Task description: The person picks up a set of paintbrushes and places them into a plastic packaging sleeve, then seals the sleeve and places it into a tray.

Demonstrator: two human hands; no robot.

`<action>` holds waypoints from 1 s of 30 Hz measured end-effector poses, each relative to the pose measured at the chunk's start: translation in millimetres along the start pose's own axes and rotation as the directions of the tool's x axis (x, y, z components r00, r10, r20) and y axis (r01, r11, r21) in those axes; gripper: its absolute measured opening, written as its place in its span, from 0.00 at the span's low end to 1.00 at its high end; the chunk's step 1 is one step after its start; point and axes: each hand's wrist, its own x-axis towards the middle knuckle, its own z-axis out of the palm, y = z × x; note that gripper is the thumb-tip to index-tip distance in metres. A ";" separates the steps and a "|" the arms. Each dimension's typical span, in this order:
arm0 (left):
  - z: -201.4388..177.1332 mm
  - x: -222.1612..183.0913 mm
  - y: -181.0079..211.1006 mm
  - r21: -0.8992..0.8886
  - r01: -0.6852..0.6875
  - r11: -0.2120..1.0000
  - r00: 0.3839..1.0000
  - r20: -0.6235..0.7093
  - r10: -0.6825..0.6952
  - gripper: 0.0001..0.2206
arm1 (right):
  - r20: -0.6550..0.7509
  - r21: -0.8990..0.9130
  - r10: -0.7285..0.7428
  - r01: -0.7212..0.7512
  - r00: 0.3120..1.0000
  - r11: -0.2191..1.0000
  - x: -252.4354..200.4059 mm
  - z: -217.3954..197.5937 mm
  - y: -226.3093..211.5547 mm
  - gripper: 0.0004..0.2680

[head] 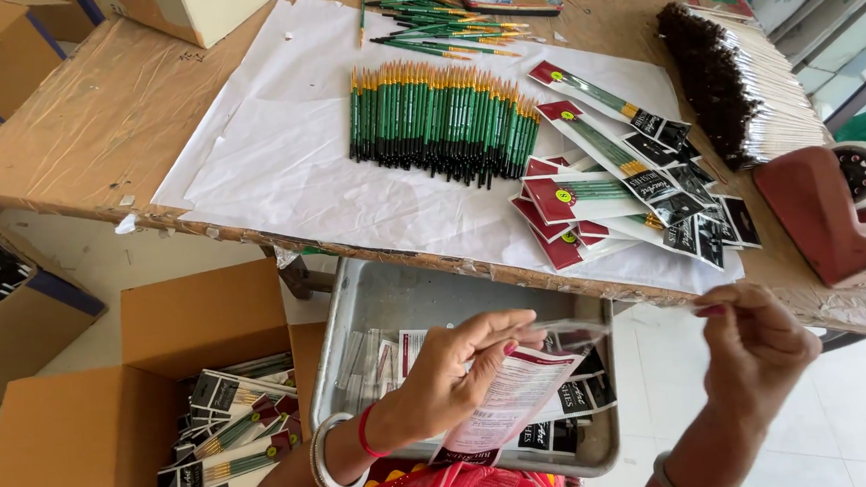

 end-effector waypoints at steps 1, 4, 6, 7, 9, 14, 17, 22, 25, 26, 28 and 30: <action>-4.5 -0.9 -0.6 -0.083 -0.032 0.996 0.998 -0.061 0.027 0.16 | 0.016 -0.136 0.041 -0.039 0.999 0.990 -1.9 -8.0 11.9 0.06; -13.2 -1.7 1.6 -0.201 0.005 0.980 0.994 -0.110 -0.027 0.15 | 0.100 -0.400 0.134 -0.083 0.986 0.913 -9.9 7.2 3.8 0.07; -13.6 -1.8 2.1 -0.249 0.086 0.965 0.992 -0.069 -0.106 0.16 | 0.150 -0.531 0.206 -0.097 0.967 0.842 -25.3 26.4 -9.6 0.09; -11.9 -1.3 1.5 -0.268 0.067 0.961 0.994 -0.066 -0.087 0.15 | 0.255 -0.104 0.292 -0.274 0.922 0.956 -33.7 34.8 -11.9 0.09; -11.3 -1.4 1.2 -0.293 0.061 0.954 0.995 -0.055 -0.081 0.15 | 0.375 0.323 0.331 -0.457 0.866 0.829 -44.2 51.7 -19.2 0.09; -25.6 -6.6 -4.3 -0.072 -0.010 0.997 0.995 -0.095 0.003 0.08 | 0.355 0.321 0.190 -0.310 0.915 0.895 -56.1 69.5 -9.0 0.02; -38.2 -3.9 -7.6 0.096 -0.063 0.993 0.995 -0.070 0.070 0.04 | 0.378 0.345 0.142 -0.282 0.915 0.895 -51.0 69.2 -6.9 0.02; -58.9 4.2 -18.6 0.073 -0.201 0.977 0.974 0.122 0.191 0.08 | 0.496 0.470 -0.074 -0.196 0.865 0.861 -34.5 65.1 16.6 0.01; -68.5 9.9 -16.3 0.016 -0.265 0.964 0.946 0.197 0.257 0.10 | 0.564 0.490 -0.128 -0.206 0.816 0.847 -25.2 63.3 18.0 0.02; -70.7 11.6 -14.8 -0.010 -0.288 0.958 0.935 0.214 0.283 0.10 | 0.597 0.478 -0.123 -0.228 0.793 0.849 -22.3 63.0 15.7 0.02; -65.7 6.0 -21.4 0.003 -0.268 0.964 0.941 0.215 0.261 0.10 | 0.600 0.434 -0.121 -0.194 0.791 0.880 -26.6 62.0 5.6 0.03; -65.4 7.9 -21.7 0.037 -0.273 0.961 0.941 0.217 0.259 0.10 | 0.594 0.401 -0.151 -0.128 0.790 0.907 -27.0 67.9 -3.5 0.04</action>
